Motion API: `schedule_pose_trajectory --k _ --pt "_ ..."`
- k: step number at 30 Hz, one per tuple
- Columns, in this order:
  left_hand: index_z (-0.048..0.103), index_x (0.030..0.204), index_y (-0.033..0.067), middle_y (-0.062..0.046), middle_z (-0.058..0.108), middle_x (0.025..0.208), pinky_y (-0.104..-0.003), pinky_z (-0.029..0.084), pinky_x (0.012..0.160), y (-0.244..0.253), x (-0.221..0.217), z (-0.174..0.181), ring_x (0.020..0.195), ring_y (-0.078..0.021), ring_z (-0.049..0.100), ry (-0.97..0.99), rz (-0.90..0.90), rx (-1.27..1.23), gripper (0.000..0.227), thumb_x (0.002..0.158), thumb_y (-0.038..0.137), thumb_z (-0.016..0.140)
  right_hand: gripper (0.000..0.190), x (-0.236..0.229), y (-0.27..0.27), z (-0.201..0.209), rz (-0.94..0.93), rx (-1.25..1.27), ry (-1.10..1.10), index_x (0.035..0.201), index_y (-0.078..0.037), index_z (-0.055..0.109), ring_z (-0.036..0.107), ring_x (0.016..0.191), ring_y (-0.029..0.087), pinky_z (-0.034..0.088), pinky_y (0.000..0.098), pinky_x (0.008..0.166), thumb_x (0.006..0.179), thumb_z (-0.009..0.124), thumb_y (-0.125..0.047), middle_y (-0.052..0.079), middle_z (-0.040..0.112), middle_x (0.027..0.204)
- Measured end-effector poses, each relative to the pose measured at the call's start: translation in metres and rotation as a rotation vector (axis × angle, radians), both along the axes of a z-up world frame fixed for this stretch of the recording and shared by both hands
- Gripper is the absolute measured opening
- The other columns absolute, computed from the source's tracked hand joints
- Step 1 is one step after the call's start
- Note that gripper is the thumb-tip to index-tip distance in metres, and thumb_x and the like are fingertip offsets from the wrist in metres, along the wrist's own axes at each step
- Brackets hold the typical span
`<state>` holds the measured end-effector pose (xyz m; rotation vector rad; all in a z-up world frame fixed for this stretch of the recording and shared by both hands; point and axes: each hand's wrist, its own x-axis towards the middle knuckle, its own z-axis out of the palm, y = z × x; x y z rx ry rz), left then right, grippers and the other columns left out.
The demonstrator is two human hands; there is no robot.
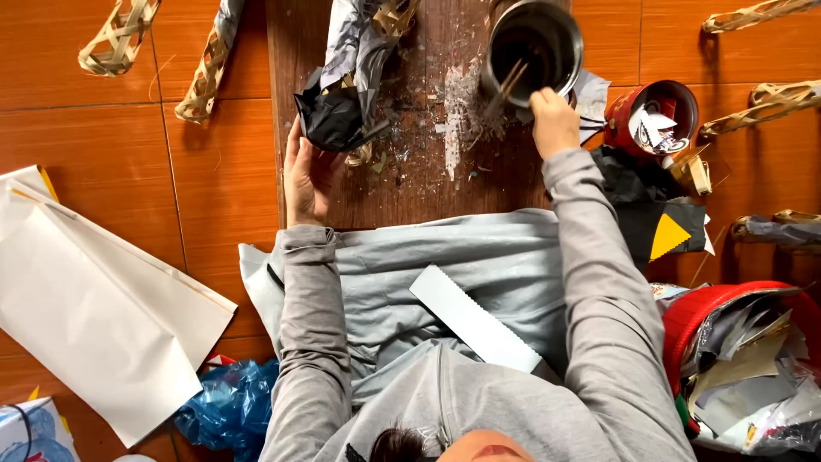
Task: The recorder is seen wrapping colored paper strips onto a paper-mache giraffe structure using glue and a brush.
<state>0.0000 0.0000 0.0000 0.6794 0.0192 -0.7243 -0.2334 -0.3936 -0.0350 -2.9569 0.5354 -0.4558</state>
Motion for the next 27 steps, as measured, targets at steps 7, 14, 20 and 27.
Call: schedule_pose_trajectory --k 7,14,20,27 --pt "0.054 0.142 0.0063 -0.014 0.070 0.125 -0.041 0.062 0.086 -0.014 0.006 -0.020 0.109 -0.0274 0.072 -0.017 0.136 0.234 0.044 0.101 0.012 0.069 0.013 -0.064 0.020 0.024 0.108 0.032 0.089 0.101 -0.007 0.064 0.066 0.095 0.035 0.054 0.0446 0.078 0.091 0.060 0.000 0.010 0.065 0.104" --pt "0.055 0.137 0.0065 -0.008 0.068 0.121 -0.035 0.062 0.082 0.021 -0.069 -0.014 0.101 -0.0182 0.069 -0.012 0.078 0.184 0.037 0.103 0.006 0.067 0.025 -0.095 0.060 0.091 -0.001 0.291 0.024 0.115 -0.004 0.070 0.067 0.097 0.036 0.054 0.0436 0.081 0.091 0.066 0.000 0.016 0.068 0.111" --pt "0.050 0.138 0.0094 -0.006 0.067 0.125 -0.038 0.064 0.086 0.055 -0.146 0.027 0.107 -0.0185 0.070 0.003 0.014 0.193 0.041 0.100 0.010 0.065 0.020 -0.058 0.190 0.164 0.074 0.657 -0.192 0.122 -0.004 0.071 0.069 0.110 0.030 0.054 0.0371 0.096 0.103 0.072 -0.010 0.015 0.070 0.120" --pt "0.051 0.135 0.0074 -0.007 0.070 0.121 -0.036 0.064 0.084 0.055 -0.129 0.021 0.102 -0.0189 0.073 0.043 -0.027 0.083 0.035 0.103 0.012 0.062 0.049 0.013 0.260 0.119 0.140 0.856 -0.121 0.136 0.002 0.061 0.060 0.127 0.027 0.048 0.0377 0.109 0.101 0.071 -0.030 0.017 0.063 0.135"
